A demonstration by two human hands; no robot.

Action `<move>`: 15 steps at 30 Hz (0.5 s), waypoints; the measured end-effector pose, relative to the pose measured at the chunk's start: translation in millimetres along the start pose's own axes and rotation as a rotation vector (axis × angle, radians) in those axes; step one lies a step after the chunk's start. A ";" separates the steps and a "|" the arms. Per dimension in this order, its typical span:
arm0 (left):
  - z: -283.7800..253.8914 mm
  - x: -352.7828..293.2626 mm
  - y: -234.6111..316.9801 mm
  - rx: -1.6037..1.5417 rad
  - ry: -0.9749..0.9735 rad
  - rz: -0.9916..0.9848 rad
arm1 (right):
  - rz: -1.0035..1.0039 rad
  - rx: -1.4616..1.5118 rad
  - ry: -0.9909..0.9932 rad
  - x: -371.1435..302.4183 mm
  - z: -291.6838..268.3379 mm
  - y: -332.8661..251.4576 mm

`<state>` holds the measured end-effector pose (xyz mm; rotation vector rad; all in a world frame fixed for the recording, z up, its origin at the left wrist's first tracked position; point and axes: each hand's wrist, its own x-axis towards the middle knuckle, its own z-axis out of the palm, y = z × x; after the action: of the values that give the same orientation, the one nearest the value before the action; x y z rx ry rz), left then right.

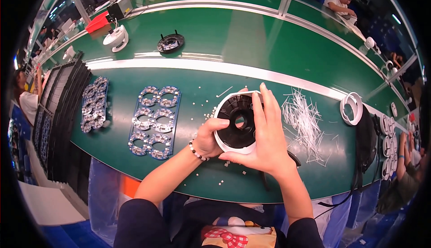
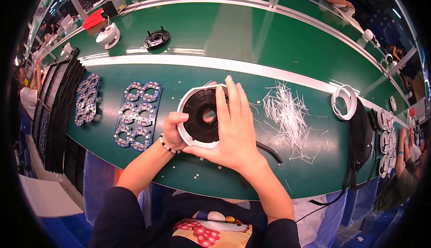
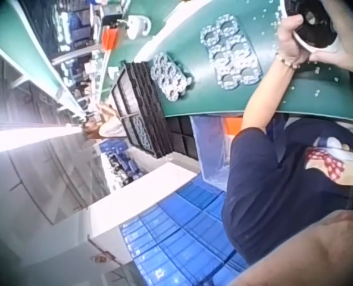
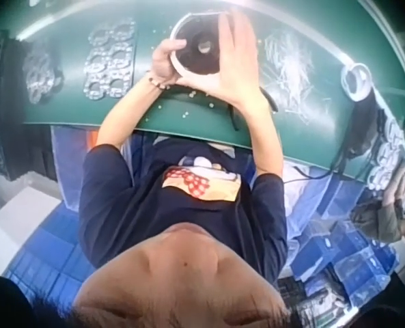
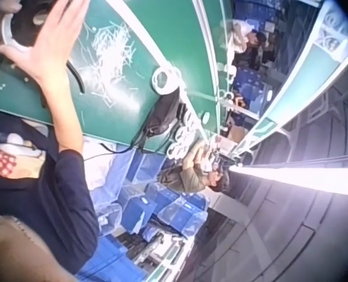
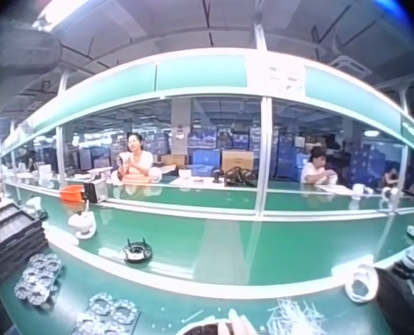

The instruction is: Assembling electronic fixture components into plastic housings on a production line.

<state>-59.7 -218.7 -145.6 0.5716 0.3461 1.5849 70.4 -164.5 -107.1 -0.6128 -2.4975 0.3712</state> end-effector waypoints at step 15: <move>-11.5 0.5 5.3 -0.086 -0.115 -0.130 | -0.070 0.027 0.153 -3.3 13.9 9.0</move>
<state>-70.5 -217.5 -152.2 0.5605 0.2231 1.4288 68.2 -160.2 -123.3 -0.5216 -2.3572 0.3195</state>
